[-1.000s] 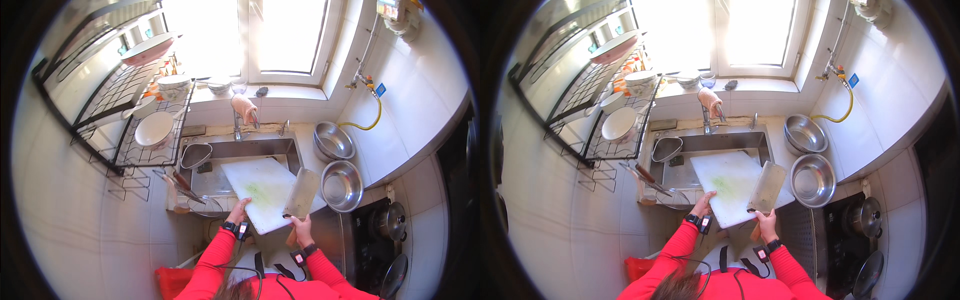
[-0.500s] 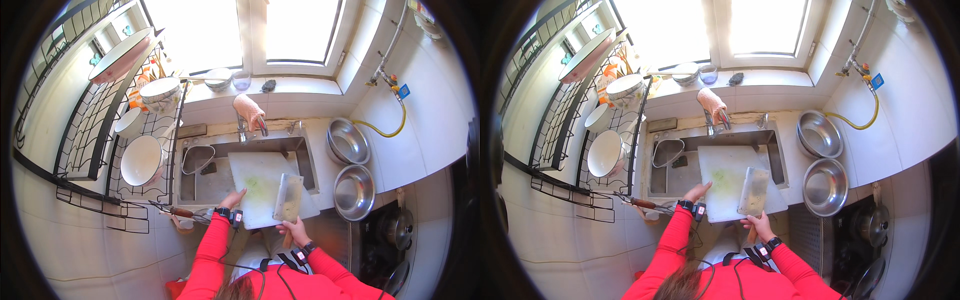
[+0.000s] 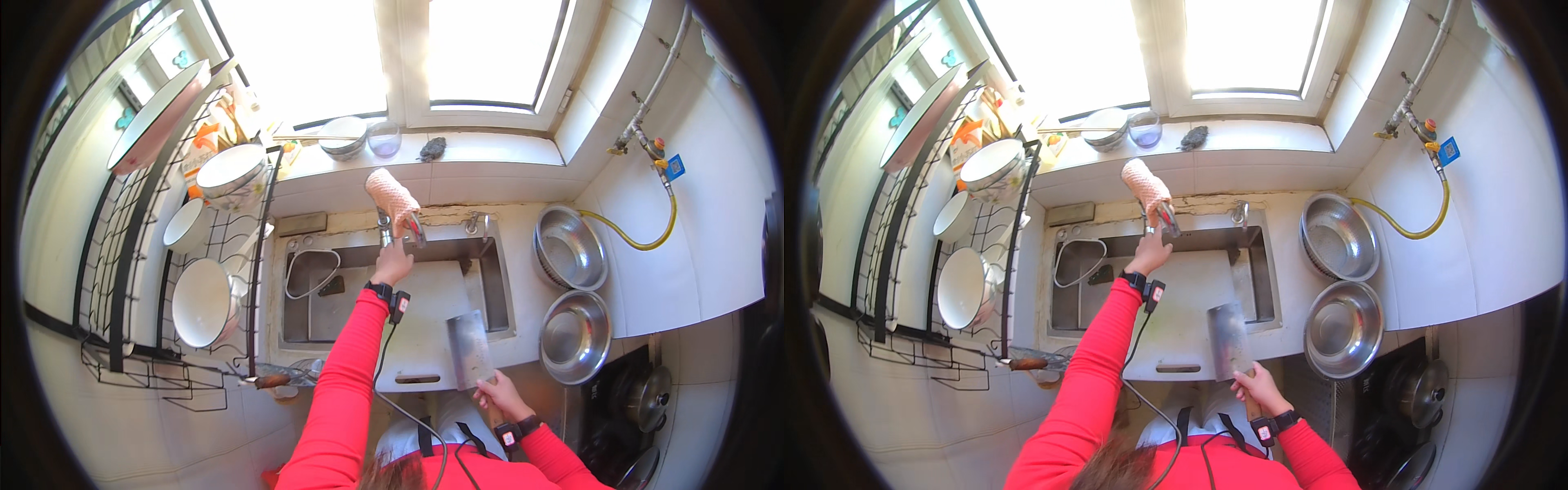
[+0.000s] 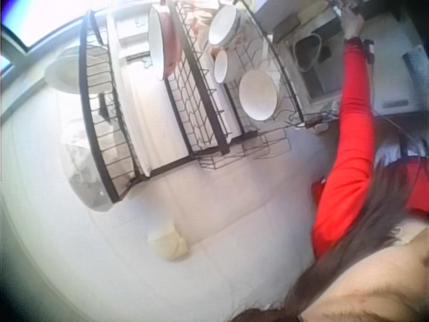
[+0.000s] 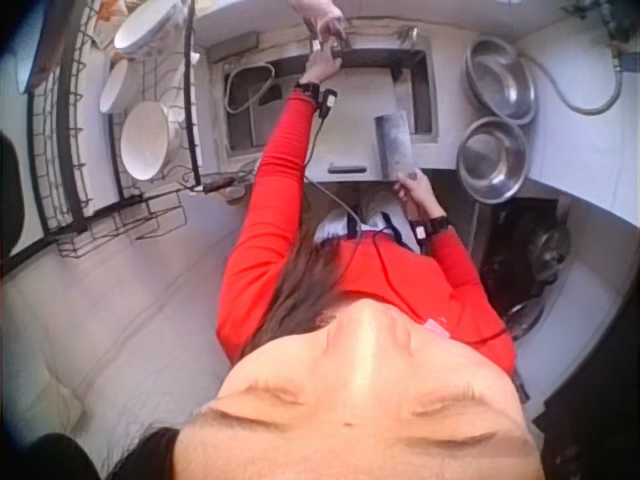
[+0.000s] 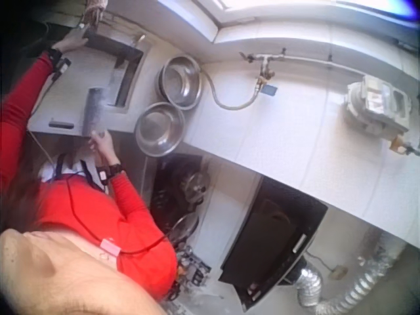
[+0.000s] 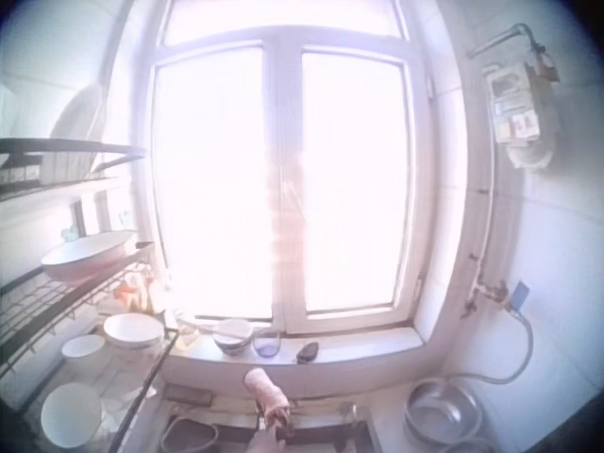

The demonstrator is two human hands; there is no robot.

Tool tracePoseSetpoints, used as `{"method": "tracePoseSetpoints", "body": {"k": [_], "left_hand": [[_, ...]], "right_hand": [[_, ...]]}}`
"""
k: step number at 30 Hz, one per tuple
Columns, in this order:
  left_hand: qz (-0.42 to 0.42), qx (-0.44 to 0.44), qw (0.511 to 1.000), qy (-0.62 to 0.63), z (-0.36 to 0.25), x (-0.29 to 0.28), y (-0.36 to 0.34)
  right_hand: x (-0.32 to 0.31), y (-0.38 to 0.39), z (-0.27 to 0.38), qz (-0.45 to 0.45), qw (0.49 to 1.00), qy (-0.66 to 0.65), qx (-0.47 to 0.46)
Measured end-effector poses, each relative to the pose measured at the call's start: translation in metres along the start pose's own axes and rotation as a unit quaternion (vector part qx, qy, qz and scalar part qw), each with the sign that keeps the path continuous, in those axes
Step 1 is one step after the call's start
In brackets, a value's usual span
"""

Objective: The person chops green onions on a cutting board using a cleaver. They gather the chopped pieces and transfer them into a white bowl. The person then moves to the sink area and returns to the cutting board to continue chopping.

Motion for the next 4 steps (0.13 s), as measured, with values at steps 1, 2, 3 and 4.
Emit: {"method": "tracePoseSetpoints", "body": {"k": [1,2,3,4], "left_hand": [[0.017,-0.006,1.0,-0.019,-0.002,0.006,-0.015],[0.052,-0.016,0.997,-0.045,-0.001,0.012,-0.029],[0.054,-0.015,0.998,-0.034,0.0,0.015,-0.037],[0.073,-0.028,0.996,-0.037,0.007,0.021,-0.042]], "right_hand": [[-0.013,0.0,0.007,-0.026,1.0,-0.001,-0.013],[-0.025,-0.001,0.013,-0.031,0.999,0.001,-0.022],[-0.037,-0.004,0.017,-0.047,0.999,0.012,-0.024],[-0.048,-0.005,0.02,-0.064,0.998,0.016,-0.025]]}}
Point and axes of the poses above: each hand's wrist, its own y-axis away from the middle knuckle, its own x-axis out of the palm, z = x × y, the point moved 8 cm from there along -y, towards the middle knuckle, and after that the axes turned 15 degrees about -x, right-handed, at the moved point
